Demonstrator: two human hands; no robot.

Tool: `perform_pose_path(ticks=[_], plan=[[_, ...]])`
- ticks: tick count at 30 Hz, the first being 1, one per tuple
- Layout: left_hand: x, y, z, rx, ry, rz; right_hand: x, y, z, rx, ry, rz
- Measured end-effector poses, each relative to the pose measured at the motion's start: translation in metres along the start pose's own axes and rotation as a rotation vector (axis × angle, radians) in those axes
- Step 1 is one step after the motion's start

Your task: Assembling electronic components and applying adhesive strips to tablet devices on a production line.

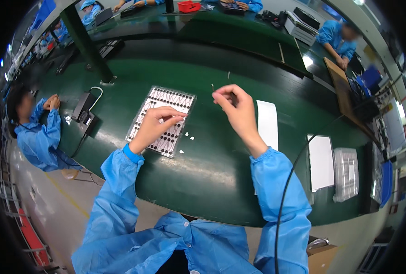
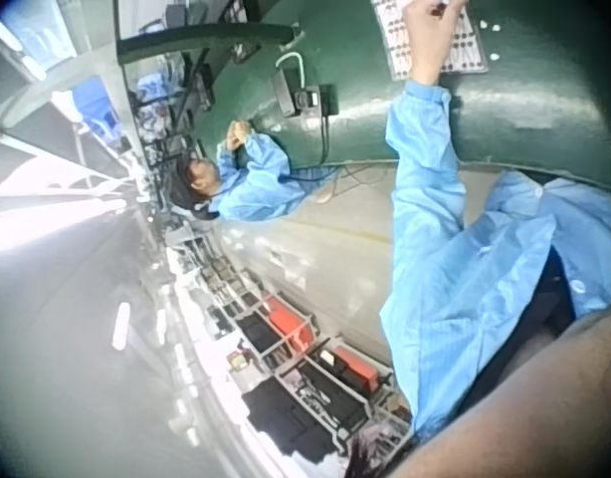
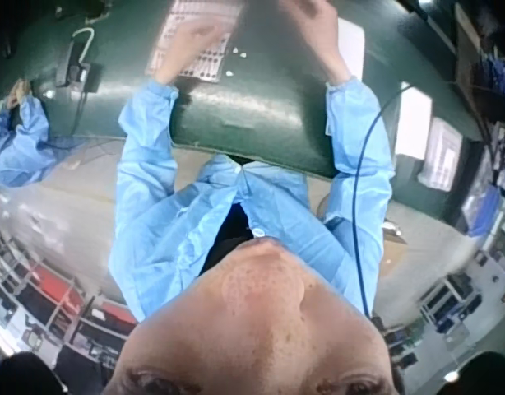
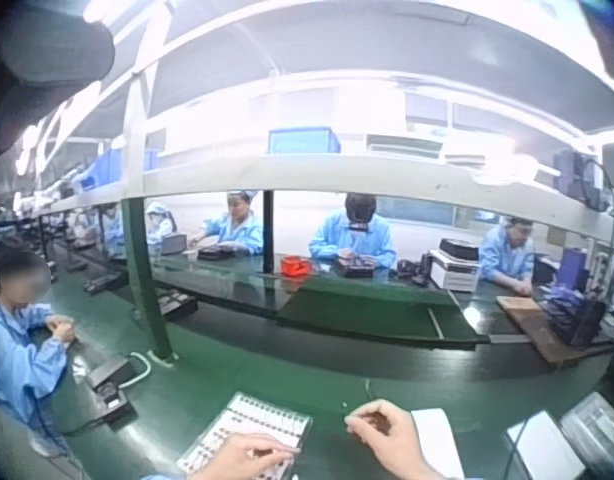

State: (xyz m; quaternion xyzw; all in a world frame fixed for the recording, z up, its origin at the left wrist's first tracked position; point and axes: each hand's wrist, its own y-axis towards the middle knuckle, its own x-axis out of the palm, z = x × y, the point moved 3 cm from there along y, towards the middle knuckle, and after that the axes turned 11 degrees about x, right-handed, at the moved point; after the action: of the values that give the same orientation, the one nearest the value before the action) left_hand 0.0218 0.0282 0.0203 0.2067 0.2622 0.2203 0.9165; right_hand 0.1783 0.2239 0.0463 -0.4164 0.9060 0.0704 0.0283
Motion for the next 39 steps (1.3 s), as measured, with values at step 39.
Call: perform_pose_path(ticks=[39], plan=[[-0.022, 0.028, -0.043, 0.031, 0.672, -0.048, -0.134, -0.123, 0.071, 0.030, -0.270, 0.292]])
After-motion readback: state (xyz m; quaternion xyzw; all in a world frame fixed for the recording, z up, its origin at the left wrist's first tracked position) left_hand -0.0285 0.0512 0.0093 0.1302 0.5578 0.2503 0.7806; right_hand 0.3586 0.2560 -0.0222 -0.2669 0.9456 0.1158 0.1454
